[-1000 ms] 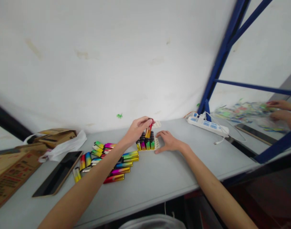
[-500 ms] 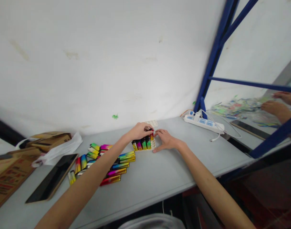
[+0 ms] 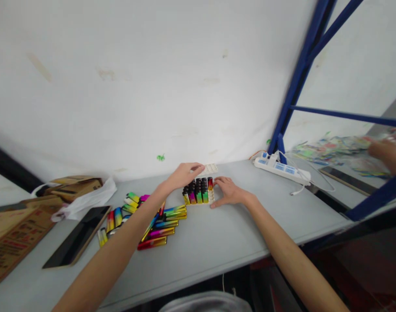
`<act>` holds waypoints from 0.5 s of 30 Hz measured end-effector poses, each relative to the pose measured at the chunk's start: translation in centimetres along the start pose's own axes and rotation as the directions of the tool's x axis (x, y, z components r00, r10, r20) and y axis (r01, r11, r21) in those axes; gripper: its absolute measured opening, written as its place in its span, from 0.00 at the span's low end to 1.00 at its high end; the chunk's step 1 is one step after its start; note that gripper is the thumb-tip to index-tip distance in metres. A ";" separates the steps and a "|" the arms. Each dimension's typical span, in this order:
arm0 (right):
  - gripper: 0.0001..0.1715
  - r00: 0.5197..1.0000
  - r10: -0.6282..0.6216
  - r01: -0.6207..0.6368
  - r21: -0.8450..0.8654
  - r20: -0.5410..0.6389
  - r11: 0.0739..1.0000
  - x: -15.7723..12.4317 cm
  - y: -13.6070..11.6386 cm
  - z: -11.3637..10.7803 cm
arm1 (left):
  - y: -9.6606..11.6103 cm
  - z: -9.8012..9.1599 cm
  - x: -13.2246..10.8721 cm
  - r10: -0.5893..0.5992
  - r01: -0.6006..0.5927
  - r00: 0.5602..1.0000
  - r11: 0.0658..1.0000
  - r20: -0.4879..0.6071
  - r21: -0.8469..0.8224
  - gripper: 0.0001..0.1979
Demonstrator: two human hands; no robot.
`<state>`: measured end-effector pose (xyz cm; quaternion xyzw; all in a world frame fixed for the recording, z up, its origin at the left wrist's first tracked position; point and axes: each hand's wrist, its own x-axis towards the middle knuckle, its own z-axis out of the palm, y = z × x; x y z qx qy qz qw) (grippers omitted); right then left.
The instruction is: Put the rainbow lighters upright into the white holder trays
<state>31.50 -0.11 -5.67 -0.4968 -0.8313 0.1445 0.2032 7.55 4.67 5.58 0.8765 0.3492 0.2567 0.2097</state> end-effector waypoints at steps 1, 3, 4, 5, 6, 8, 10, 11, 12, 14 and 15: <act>0.54 1.000 -0.003 0.003 -0.001 0.001 1.000 0.0 0.0 0.0 | -0.5 -0.8 -1.0 -0.004 0.002 0.997 1.000 -0.075 -0.028 0.23; 0.55 1.000 -0.002 0.002 0.001 -0.001 1.000 0.0 0.0 0.1 | -1.9 -2.3 -3.6 -0.041 0.030 0.983 0.998 -0.181 -0.064 0.19; 0.56 1.000 -0.001 0.001 0.006 -0.003 1.000 0.1 0.0 0.2 | -2.7 -2.9 -5.1 -0.065 0.055 0.977 0.997 -0.201 -0.054 0.17; 0.56 1.000 -0.001 0.001 0.011 -0.005 1.000 0.1 0.0 0.2 | -3.4 -3.4 -6.6 -0.080 0.076 0.980 0.997 -0.185 -0.026 0.15; 0.57 1.000 0.001 0.000 0.018 -0.006 1.000 0.1 0.0 0.2 | -4.0 -3.7 -8.0 -0.088 0.091 0.988 0.996 -0.126 0.014 0.13; 0.57 1.000 0.008 -0.008 0.027 -0.006 1.000 0.0 -0.1 0.2 | -5.1 -3.8 -10.5 -0.100 0.097 0.994 0.990 0.030 0.100 0.13; 0.58 1.000 0.014 -0.014 0.027 -0.006 1.000 -0.1 -0.1 0.1 | -5.7 -3.4 -12.0 -0.116 0.095 0.983 0.984 0.139 0.152 0.13; 0.58 1.000 0.017 -0.016 0.023 -0.004 1.000 -0.1 -0.2 0.1 | -5.9 -3.1 -12.5 -0.122 0.094 0.978 0.982 0.168 0.164 0.14; 0.58 1.000 0.017 -0.017 0.018 -0.001 1.000 -0.1 -0.2 0.0 | -6.1 -2.8 -12.7 -0.124 0.093 0.975 0.981 0.184 0.168 0.14; 0.58 1.000 0.009 -0.010 0.011 0.003 1.000 -0.2 -0.2 0.0 | -6.3 -2.3 -12.7 -0.123 0.089 0.970 0.983 0.211 0.162 0.13; 0.58 1.000 0.006 -0.006 0.009 0.004 1.000 -0.2 -0.1 0.0 | -6.3 -2.2 -12.5 -0.124 0.090 0.967 0.984 0.224 0.155 0.12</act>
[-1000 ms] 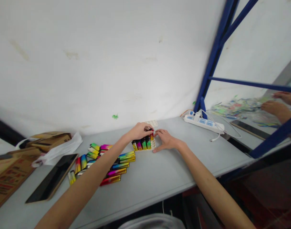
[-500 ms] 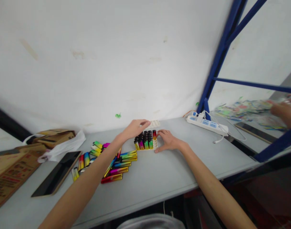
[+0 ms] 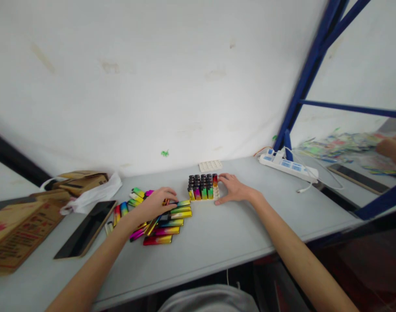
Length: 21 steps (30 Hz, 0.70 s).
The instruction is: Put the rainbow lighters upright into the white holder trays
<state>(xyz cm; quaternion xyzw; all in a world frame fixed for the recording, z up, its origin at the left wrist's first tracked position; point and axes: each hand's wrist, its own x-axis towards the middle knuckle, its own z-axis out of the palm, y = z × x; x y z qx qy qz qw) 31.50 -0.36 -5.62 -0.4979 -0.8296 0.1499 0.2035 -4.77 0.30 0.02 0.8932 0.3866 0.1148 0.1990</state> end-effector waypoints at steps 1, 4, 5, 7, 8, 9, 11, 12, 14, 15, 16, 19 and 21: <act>0.58 1.000 -0.003 0.003 -0.001 0.000 1.000 0.0 0.0 0.0 | 0.0 0.0 0.1 -0.003 0.003 1.000 1.000 0.010 -0.008 0.12; 0.58 1.000 -0.002 0.002 -0.006 0.004 1.000 -0.1 0.1 0.0 | 0.0 0.0 0.3 -0.023 0.023 1.000 0.999 0.009 -0.035 0.12; 0.59 1.000 0.004 -0.004 -0.005 0.006 1.000 -0.1 0.1 0.0 | 0.0 0.0 0.3 -0.028 0.028 1.000 0.999 0.000 -0.044 0.12; 0.59 1.000 0.009 -0.009 0.004 0.009 1.000 -0.1 0.1 0.0 | -0.1 0.0 0.3 -0.031 0.029 0.999 0.997 -0.031 -0.073 0.11; 0.58 1.000 0.007 -0.007 0.009 0.008 1.000 -0.1 0.1 0.0 | -0.2 -0.1 0.3 -0.036 0.030 0.998 0.995 -0.058 -0.096 0.11; 0.56 1.000 0.002 -0.002 0.012 0.008 1.000 0.0 0.0 -0.1 | -0.3 -0.2 0.3 -0.044 0.033 0.995 0.991 -0.086 -0.129 0.10; 0.54 1.000 -0.011 0.011 0.009 0.012 1.000 -0.1 0.0 -0.1 | -0.4 -0.6 0.5 -0.073 0.036 0.988 0.967 -0.136 -0.254 0.11; 0.54 1.000 -0.014 0.014 0.005 0.013 1.000 -0.1 0.0 -0.1 | -0.3 -0.9 0.7 -0.096 0.037 0.983 0.939 -0.155 -0.343 0.11; 0.54 1.000 -0.010 0.010 0.002 0.010 1.000 -0.1 0.0 -0.1 | 0.1 -1.6 1.0 -0.151 0.024 0.970 0.841 -0.192 -0.541 0.12; 0.54 1.000 -0.007 0.007 0.002 0.007 1.000 -0.1 0.0 -0.1 | 0.5 -1.9 1.2 -0.181 -0.001 0.959 0.765 -0.216 -0.645 0.13; 0.54 1.000 -0.008 0.008 0.003 0.004 1.000 -0.1 0.0 0.0 | 0.9 -2.2 1.3 -0.213 -0.039 0.947 0.667 -0.241 -0.744 0.13; 0.54 1.000 -0.022 0.022 0.000 -0.001 1.000 -0.1 0.3 0.1 | 2.6 -2.3 1.7 -0.278 -0.173 0.925 0.295 -0.257 -0.940 0.15; 0.54 0.999 -0.033 0.033 0.000 -0.002 0.999 -0.1 0.5 0.2 | 3.6 -1.8 1.8 -0.288 -0.194 0.932 0.117 -0.220 -0.974 0.15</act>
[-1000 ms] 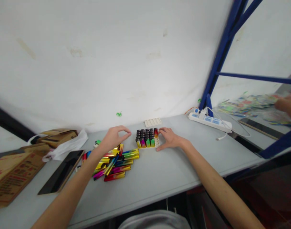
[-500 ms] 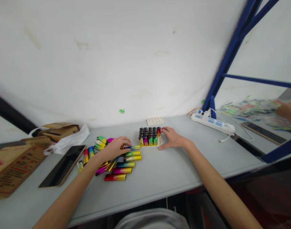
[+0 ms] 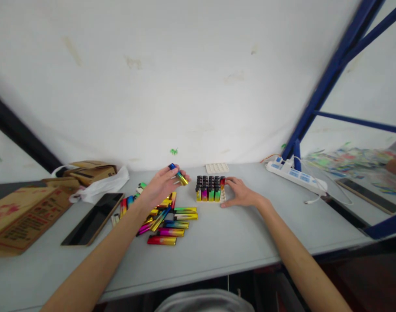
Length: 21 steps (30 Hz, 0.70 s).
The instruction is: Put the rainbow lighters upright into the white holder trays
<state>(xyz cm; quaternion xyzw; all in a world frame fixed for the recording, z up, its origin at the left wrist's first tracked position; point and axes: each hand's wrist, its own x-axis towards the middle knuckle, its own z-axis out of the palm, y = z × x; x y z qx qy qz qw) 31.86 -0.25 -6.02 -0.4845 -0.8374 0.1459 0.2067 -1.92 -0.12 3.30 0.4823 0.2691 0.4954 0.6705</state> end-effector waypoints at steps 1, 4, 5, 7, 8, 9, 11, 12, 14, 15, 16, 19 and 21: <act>0.54 1.000 -0.003 0.003 0.000 0.001 1.000 0.0 0.1 0.0 | -0.4 0.4 -0.2 -0.023 0.023 1.000 0.999 0.009 -0.029 0.15; 0.54 1.000 -0.011 0.011 -0.001 0.005 1.000 0.0 0.3 0.1 | -1.9 0.9 -0.8 -0.093 0.092 0.994 0.996 0.062 0.014 0.16; 0.54 1.000 -0.013 0.013 -0.001 0.005 1.000 -0.1 0.4 0.1 | -2.4 0.9 -0.9 -0.115 0.113 0.991 0.993 0.065 0.046 0.16; 0.53 1.000 -0.013 0.013 0.002 0.003 1.000 -0.1 0.5 0.1 | -3.3 0.8 -1.1 -0.162 0.158 0.986 0.983 0.036 0.089 0.16; 0.53 1.000 -0.012 0.012 0.003 0.002 1.000 -0.1 0.5 0.1 | -3.6 0.7 -1.2 -0.195 0.193 0.981 0.977 0.016 0.095 0.16; 0.54 1.000 -0.011 0.011 0.003 0.002 1.000 -0.1 0.5 0.1 | -3.9 0.6 -1.2 -0.232 0.231 0.973 0.969 0.003 0.090 0.17; 0.54 1.000 -0.009 0.009 -0.004 0.002 1.000 -0.1 0.4 0.1 | -4.2 0.3 -1.1 -0.300 0.299 0.954 0.952 -0.001 0.067 0.20; 0.54 1.000 -0.010 0.010 -0.006 0.004 1.000 -0.1 0.4 0.1 | -4.2 0.2 -1.0 -0.321 0.321 0.947 0.945 0.002 0.060 0.21; 0.54 1.000 -0.012 0.012 -0.008 0.007 1.000 -0.1 0.4 0.1 | -4.2 0.1 -0.9 -0.329 0.328 0.944 0.943 0.005 0.061 0.22; 0.54 1.000 -0.014 0.014 -0.007 0.009 1.000 -0.1 0.4 0.1 | -4.2 0.1 -0.9 -0.319 0.318 0.948 0.946 0.005 0.064 0.22; 0.54 1.000 -0.015 0.015 -0.007 0.010 1.000 -0.1 0.4 0.0 | -4.2 0.1 -0.9 -0.308 0.307 0.951 0.949 0.007 0.066 0.22; 0.55 1.000 -0.019 0.019 -0.013 0.010 1.000 -0.1 0.4 0.1 | -4.1 0.3 -1.0 -0.276 0.275 0.961 0.960 0.003 0.053 0.19; 0.55 1.000 -0.021 0.022 -0.017 0.008 1.000 -0.1 0.4 0.1 | -4.1 0.4 -1.2 -0.277 0.277 0.961 0.960 -0.006 0.047 0.17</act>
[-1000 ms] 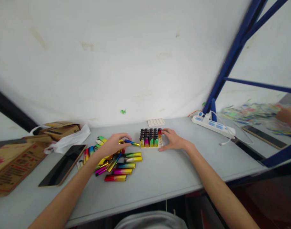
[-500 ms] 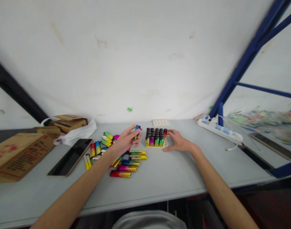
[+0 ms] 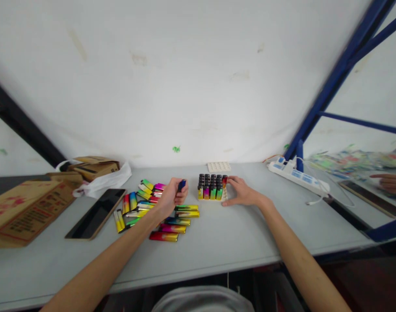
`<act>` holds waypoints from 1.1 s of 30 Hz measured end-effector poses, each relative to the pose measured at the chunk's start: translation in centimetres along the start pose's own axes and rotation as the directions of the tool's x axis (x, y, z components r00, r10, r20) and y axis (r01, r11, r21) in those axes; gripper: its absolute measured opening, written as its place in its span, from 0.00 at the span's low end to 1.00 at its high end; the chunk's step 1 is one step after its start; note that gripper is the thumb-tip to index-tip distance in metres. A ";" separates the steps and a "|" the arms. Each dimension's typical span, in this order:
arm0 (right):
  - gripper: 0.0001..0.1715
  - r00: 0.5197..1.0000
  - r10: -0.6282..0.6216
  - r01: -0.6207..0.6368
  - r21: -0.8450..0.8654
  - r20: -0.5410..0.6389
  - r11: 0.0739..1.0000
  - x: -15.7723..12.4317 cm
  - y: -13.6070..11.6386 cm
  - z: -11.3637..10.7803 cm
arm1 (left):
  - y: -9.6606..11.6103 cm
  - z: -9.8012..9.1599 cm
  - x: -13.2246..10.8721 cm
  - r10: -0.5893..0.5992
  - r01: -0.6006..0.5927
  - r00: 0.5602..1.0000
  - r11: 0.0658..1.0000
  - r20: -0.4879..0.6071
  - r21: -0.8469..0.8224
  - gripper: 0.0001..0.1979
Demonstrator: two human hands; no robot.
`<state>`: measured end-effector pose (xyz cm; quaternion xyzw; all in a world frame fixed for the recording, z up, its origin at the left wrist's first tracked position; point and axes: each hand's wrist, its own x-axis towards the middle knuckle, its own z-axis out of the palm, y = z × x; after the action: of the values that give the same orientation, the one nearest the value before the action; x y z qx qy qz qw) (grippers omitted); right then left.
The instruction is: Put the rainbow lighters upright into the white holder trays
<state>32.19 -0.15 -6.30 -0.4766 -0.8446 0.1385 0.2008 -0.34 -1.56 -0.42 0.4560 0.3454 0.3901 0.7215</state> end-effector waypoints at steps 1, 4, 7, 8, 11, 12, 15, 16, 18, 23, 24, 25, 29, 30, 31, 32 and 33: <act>0.54 1.000 0.000 0.000 -0.001 0.000 1.000 0.0 0.0 0.0 | 0.0 0.1 -0.1 -0.003 0.003 1.000 1.000 -0.004 0.000 0.16; 0.55 1.000 0.011 -0.011 -0.007 0.001 1.000 0.0 -0.1 0.0 | -0.2 0.3 -0.2 0.000 0.000 1.000 1.000 -0.017 0.008 0.16; 0.56 1.000 0.017 -0.017 -0.009 0.004 1.000 0.1 -0.3 -0.1 | -0.2 0.4 0.0 0.004 -0.003 1.000 1.000 -0.028 0.021 0.17; 0.56 1.000 0.017 -0.017 -0.005 0.006 1.000 0.1 -0.5 -0.2 | -0.1 0.5 0.0 0.007 -0.006 1.000 1.000 -0.030 0.027 0.18; 0.55 1.000 0.025 -0.025 0.007 0.013 1.000 0.2 -0.8 -0.3 | 0.4 0.6 0.3 0.037 -0.036 0.999 0.998 -0.024 0.049 0.17; 0.55 1.000 0.029 -0.029 0.009 0.013 1.000 0.2 -0.8 -0.3 | 0.5 0.7 0.4 0.050 -0.049 0.998 0.997 -0.023 0.058 0.17; 0.56 0.999 0.040 -0.040 0.013 0.004 0.999 0.2 -0.9 -0.3 | 0.8 1.0 0.7 0.086 -0.080 0.995 0.992 -0.052 0.093 0.16; 0.57 0.999 0.042 -0.042 0.014 0.003 0.999 0.3 -0.8 -0.2 | 0.8 1.0 0.8 0.093 -0.085 0.993 0.991 -0.072 0.107 0.15; 0.57 0.999 0.039 -0.039 0.018 0.003 0.999 0.3 -0.8 -0.2 | 0.6 1.1 0.9 0.098 -0.084 0.989 0.988 -0.112 0.129 0.15; 0.58 0.998 0.058 -0.059 0.022 0.015 0.998 0.4 -0.9 -0.2 | 0.9 1.7 0.6 0.196 -0.180 0.970 0.976 -0.141 0.121 0.18; 0.58 0.998 0.067 -0.067 0.020 0.020 0.998 0.4 -1.0 -0.2 | 1.1 2.1 0.5 0.220 -0.206 0.968 0.972 -0.120 0.115 0.18; 0.58 0.997 0.073 -0.073 0.018 0.022 0.997 0.4 -1.1 -0.3 | 1.4 2.5 0.5 0.241 -0.230 0.966 0.966 -0.092 0.114 0.18; 0.55 0.998 0.056 -0.055 0.023 -0.005 0.998 0.5 -1.3 -0.4 | 2.8 5.3 0.8 0.366 -0.364 0.930 0.906 0.030 0.215 0.13; 0.54 0.999 0.047 -0.047 0.023 -0.016 0.999 0.5 -1.3 -0.4 | 3.2 6.1 1.1 0.408 -0.409 0.911 0.873 0.061 0.268 0.14; 0.54 0.999 0.039 -0.038 0.022 -0.025 0.999 0.6 -1.3 -0.4 | 3.7 7.0 1.4 0.443 -0.448 0.892 0.834 0.093 0.322 0.14; 0.53 0.999 0.031 -0.031 0.020 -0.032 0.999 0.6 -1.3 -0.4 | 4.0 7.8 1.8 0.465 -0.478 0.876 0.794 0.131 0.376 0.15; 0.53 0.999 0.026 -0.026 0.017 -0.039 1.000 0.6 -1.3 -0.3 | 4.3 8.6 2.3 0.475 -0.500 0.863 0.754 0.173 0.426 0.16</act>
<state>31.06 -0.27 -5.29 -0.4885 -0.8330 0.1387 0.2194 6.98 -1.64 6.20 0.6971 0.2769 0.4594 0.4758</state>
